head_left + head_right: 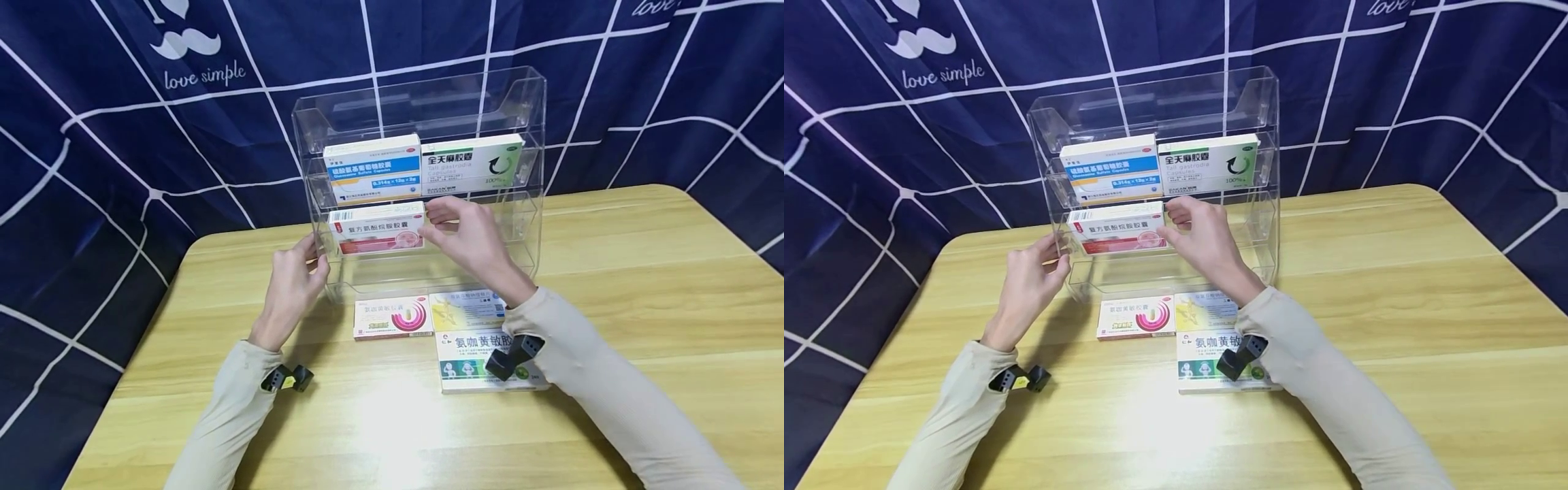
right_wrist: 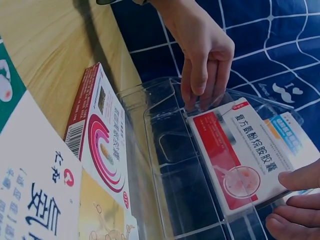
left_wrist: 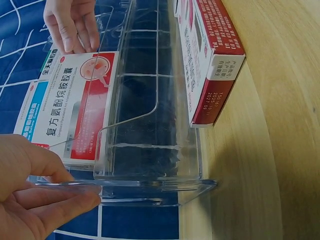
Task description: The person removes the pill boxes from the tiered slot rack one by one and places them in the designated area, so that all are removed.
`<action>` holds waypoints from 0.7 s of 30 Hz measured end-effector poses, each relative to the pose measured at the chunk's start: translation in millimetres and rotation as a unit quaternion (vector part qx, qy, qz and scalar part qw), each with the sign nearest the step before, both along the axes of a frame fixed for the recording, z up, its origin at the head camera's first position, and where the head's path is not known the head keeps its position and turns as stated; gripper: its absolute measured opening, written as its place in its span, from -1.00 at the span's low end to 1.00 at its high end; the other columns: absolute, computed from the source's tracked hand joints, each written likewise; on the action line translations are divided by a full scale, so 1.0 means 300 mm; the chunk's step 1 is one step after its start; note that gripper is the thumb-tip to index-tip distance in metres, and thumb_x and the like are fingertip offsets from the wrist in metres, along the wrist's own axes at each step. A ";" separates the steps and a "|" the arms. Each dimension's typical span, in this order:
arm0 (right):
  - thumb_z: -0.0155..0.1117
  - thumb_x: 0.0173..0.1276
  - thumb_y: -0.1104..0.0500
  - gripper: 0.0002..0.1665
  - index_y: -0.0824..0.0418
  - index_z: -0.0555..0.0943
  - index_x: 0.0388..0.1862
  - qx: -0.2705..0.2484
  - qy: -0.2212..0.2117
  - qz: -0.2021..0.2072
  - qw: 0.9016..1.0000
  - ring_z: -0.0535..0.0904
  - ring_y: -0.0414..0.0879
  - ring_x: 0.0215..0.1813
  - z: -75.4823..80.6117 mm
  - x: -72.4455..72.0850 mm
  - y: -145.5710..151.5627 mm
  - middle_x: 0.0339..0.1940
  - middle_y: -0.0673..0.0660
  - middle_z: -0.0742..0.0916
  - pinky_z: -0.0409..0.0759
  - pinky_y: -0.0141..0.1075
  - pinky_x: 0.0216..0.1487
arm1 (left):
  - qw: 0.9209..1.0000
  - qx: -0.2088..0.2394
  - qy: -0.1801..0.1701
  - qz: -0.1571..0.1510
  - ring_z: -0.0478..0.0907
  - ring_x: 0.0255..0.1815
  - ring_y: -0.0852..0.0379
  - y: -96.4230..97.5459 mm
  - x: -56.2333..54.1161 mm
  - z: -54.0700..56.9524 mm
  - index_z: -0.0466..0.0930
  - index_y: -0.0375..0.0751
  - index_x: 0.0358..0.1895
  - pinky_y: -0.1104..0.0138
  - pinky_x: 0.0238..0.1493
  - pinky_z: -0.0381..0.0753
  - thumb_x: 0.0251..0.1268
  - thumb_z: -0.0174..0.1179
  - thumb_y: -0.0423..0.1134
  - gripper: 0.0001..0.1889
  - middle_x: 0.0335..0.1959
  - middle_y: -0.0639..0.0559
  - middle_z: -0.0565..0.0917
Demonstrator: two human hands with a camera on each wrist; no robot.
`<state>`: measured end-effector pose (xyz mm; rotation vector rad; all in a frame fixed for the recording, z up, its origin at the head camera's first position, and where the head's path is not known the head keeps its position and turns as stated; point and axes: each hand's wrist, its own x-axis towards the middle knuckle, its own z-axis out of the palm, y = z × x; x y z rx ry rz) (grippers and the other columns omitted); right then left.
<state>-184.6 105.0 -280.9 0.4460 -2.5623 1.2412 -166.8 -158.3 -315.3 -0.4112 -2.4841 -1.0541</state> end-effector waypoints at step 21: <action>0.42 0.18 0.24 -0.48 0.33 0.55 0.13 -0.019 -0.049 -0.006 0.999 0.65 0.06 0.00 -0.008 -0.023 -0.013 -0.02 0.26 0.71 0.66 -0.17 0.10 | 1.000 0.007 0.002 0.003 0.68 -0.14 -0.24 0.007 0.009 -0.003 0.54 -0.61 -0.04 0.18 -0.16 0.76 0.12 0.07 -0.59 -0.70 -0.19 -0.42 0.68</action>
